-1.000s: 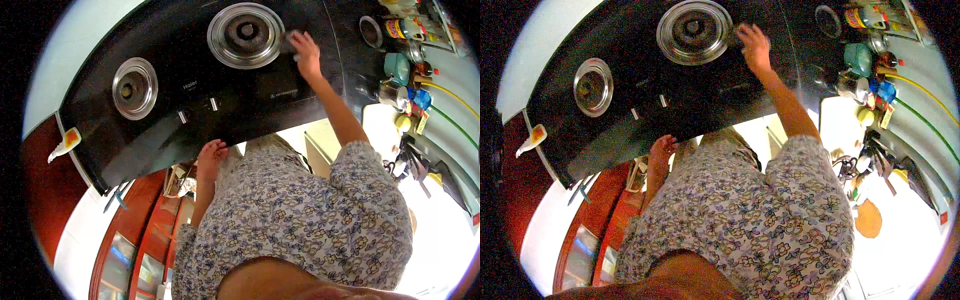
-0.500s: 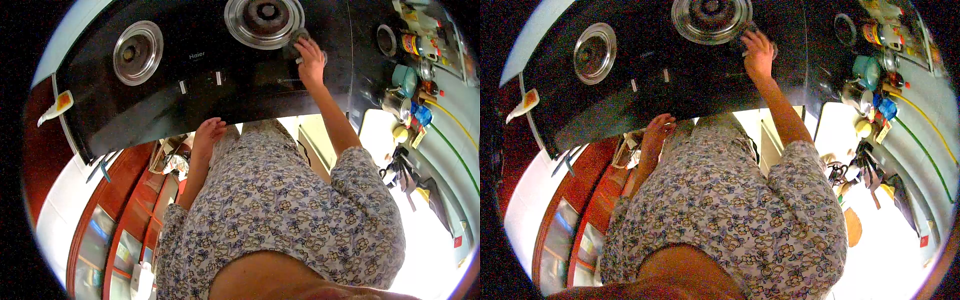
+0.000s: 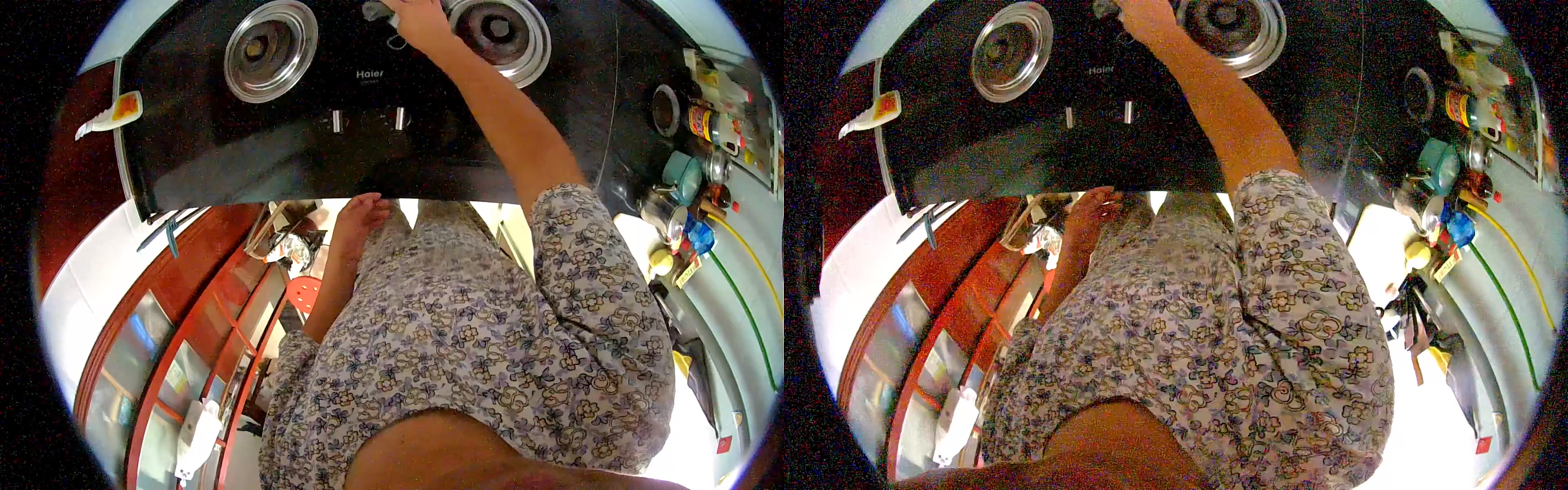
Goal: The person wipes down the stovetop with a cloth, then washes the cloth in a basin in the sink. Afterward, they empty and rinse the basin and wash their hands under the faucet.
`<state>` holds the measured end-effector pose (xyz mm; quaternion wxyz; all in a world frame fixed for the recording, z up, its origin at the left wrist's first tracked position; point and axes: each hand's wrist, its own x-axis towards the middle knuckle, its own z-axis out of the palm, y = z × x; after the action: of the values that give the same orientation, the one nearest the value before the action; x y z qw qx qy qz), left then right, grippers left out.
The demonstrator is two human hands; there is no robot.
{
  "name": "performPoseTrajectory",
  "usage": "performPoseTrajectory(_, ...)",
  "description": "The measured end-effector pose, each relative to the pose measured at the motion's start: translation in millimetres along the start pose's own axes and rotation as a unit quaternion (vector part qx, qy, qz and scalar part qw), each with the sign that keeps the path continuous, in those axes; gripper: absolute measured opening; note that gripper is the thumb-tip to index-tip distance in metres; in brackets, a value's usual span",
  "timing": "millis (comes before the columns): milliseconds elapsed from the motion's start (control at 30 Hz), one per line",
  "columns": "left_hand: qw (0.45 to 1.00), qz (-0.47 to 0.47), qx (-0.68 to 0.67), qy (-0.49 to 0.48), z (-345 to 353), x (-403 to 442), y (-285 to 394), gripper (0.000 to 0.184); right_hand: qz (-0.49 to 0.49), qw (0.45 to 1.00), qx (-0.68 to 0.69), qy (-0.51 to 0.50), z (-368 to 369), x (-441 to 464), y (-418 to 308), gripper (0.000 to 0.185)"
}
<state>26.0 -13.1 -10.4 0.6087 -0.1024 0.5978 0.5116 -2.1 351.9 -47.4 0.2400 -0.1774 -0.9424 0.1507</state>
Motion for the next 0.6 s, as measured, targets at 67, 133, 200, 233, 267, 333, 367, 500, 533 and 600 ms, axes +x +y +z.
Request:
performPoseTrajectory(67, 1.0, -0.005, -0.002, 0.005, -1.0, -0.3, -3.4, 0.026, -0.005, 0.999, 0.019, -0.031, 2.5, -19.6, -13.8, 0.043)
performPoseTrajectory(133, 1.0, -0.001, 0.011, 0.006, -0.9, 2.3, -1.7, 0.026, -0.045, 0.998, 0.004, -0.032, -7.1, -56.9, -29.2, 0.04)
performPoseTrajectory(200, 0.999, 0.004, 0.038, 0.012, -3.1, 1.1, -0.8, 0.026, -0.057, 0.992, -0.006, -0.11, -25.3, -97.0, -38.6, 0.044)
performPoseTrajectory(233, 1.0, 0.013, 0.022, 0.004, -5.6, 3.8, -0.1, 0.026, -0.056, 0.989, -0.012, -0.136, -39.2, -116.8, -40.1, 0.044)
performPoseTrajectory(267, 1.0, 0.022, 0.005, -0.003, -8.6, 7.9, -0.3, 0.025, -0.055, 0.985, -0.018, -0.162, -54.4, -135.8, -38.7, 0.043)
performPoseTrajectory(333, 0.999, 0.036, -0.017, -0.007, -10.5, 5.9, -0.1, 0.025, -0.026, 0.988, 0.046, -0.146, -84.2, -167.9, -28.2, 0.045)
performPoseTrajectory(367, 0.999, 0.041, -0.021, -0.005, -8.7, 1.6, 4.0, 0.024, -0.004, 0.984, 0.027, -0.173, -97.8, -183.0, -16.9, 0.046)
performPoseTrajectory(500, 0.999, 0.021, -0.025, 0.001, -17.4, -1.1, -3.0, 0.024, 0.133, 0.976, 0.127, -0.12, -116.7, -218.1, 17.6, 0.047)
performPoseTrajectory(533, 1.0, 0.009, -0.028, -0.001, -20.0, 0.2, -6.8, 0.024, 0.125, 0.978, 0.134, -0.103, -120.3, -204.7, 8.8, 0.045)
performPoseTrajectory(600, 0.999, 0.008, -0.036, -0.009, -23.8, 3.6, -14.5, 0.024, 0.113, 0.98, 0.148, -0.063, -109.6, -172.1, -16.0, 0.042)
